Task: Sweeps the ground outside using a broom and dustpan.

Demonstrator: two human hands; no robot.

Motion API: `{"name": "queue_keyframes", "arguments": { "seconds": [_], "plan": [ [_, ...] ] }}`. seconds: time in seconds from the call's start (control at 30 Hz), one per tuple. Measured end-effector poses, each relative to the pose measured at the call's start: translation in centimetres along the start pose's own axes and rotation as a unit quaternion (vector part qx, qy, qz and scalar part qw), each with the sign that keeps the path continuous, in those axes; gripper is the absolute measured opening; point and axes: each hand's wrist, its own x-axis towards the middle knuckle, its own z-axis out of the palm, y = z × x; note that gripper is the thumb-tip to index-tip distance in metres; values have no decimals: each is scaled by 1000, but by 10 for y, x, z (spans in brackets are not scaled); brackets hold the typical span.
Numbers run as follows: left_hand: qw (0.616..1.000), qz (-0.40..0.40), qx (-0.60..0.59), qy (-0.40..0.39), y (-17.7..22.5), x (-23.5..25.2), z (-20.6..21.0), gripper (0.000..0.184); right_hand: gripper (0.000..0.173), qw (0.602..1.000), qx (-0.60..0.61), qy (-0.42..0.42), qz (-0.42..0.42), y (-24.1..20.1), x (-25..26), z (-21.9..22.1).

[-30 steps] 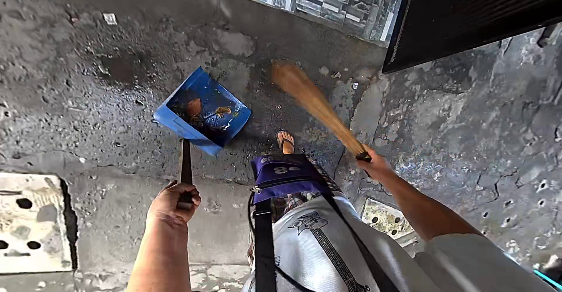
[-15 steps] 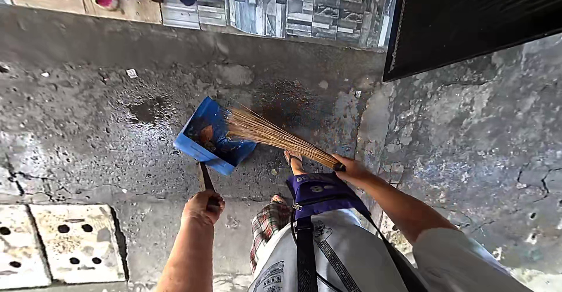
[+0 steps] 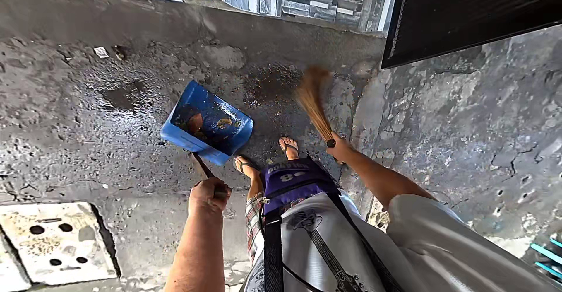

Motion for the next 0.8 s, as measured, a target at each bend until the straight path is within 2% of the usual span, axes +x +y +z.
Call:
{"name": "queue_keyframes", "arguments": {
  "seconds": [0.1,0.2,0.27,0.33,0.43,0.53,0.6,0.7,0.8],
  "plan": [
    [1000,-1,-2,-10,3,3,-11,15,83,993,-91,-14,-72,11,-55,-23],
    [1000,-2,-11,-27,5,8,-29,16,82,993,-101,-7,-62,29,-98,-24],
    [999,-3,-15,-38,9,10,-39,19,81,999,-44,18,-2,26,-107,-8],
    [999,-3,-21,-45,15,11,-45,20,81,995,69,46,60,5,-96,11],
    [998,-5,-31,-53,23,14,-50,18,79,982,160,62,72,-42,-59,50],
    [996,-3,-56,-70,24,18,-58,19,76,999,46,-12,-20,-96,-35,105],
    [993,9,-82,-88,30,21,-59,25,80,989,-105,-40,-92,-142,-37,128],
    [989,2,-116,-93,38,27,-84,30,82,944,-291,-62,-144,-194,-71,123],
    [982,-7,-147,-123,42,55,-144,24,82,934,-311,-41,-169,-198,-110,88]
  ]
}}
